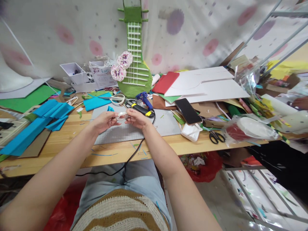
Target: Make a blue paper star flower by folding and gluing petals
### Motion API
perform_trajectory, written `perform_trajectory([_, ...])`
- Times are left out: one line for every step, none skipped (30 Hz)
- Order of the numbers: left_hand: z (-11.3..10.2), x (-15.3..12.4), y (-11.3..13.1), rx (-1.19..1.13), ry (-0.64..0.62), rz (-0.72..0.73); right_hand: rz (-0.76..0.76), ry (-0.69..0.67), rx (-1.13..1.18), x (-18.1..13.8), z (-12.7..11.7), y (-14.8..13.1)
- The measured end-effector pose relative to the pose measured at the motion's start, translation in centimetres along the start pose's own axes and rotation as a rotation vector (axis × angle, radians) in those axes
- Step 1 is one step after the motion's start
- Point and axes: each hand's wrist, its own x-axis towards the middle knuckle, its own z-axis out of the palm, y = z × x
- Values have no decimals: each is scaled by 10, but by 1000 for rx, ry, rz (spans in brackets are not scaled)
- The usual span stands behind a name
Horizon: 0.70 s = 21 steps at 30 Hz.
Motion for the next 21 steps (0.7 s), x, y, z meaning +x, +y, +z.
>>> perform_trajectory([0, 0, -1, -14, 6, -7, 5, -2, 3, 0, 0, 0])
perform_trajectory([0, 0, -1, -26, 10, -14, 11, -3, 2, 0, 1, 0])
perform_trajectory([-1, -1, -2, -36, 12, -20, 17, -3, -1, 0, 1, 0])
perform_trajectory([-1, -1, -2, -45, 13, -26, 19, -4, -4, 0, 2, 1])
perform_trajectory([-1, -1, -2, -51, 14, -35, 20, -6, -8, 0, 3, 1])
perform_trajectory([0, -1, -2, -55, 16, -44, 18, -7, -11, 0, 4, 1])
perform_trajectory([0, -2, -1, -58, 20, -52, 17, -8, -15, 0, 4, 1])
perform_trajectory([1, -2, -1, -58, 25, -58, 15, -9, -20, 0, 4, 1])
perform_trajectory([1, -2, 0, -56, 28, -62, 13, -9, -24, 0, 4, 1])
perform_trajectory([2, -3, 0, -50, 30, -62, 11, -12, -28, 0, 4, 1])
perform_trajectory([2, -3, 1, -41, 30, -59, 10, -17, -31, 1, 3, 1])
perform_trajectory([3, -3, 1, -28, 26, -56, 7, -25, -32, 1, 2, 1])
perform_trajectory([3, -2, 1, -15, 23, -53, 5, -32, -34, 1, 2, 2])
perform_trajectory([3, -2, 1, -3, 22, -49, 3, -34, -36, 1, 1, 2])
perform_trajectory([3, -2, 0, 4, 23, -42, 1, -32, -40, 1, 1, 2])
perform_trajectory([3, -1, 0, 3, 25, -33, 0, -24, -43, 1, 1, 2])
perform_trajectory([2, -1, -1, -4, 28, -22, 0, -12, -47, 1, 2, 1])
perform_trajectory([1, 0, -2, -12, 27, -13, 1, 0, -49, 1, 2, 1])
perform_trajectory([0, 0, -2, -21, 19, -4, 2, 10, -50, 0, 3, 1])
perform_trajectory([0, 0, -3, -28, 6, 2, 2, 16, -49, 0, 3, 0])
perform_trajectory([-1, 1, -3, -31, -7, 5, 3, 18, -47, 0, 4, 0])
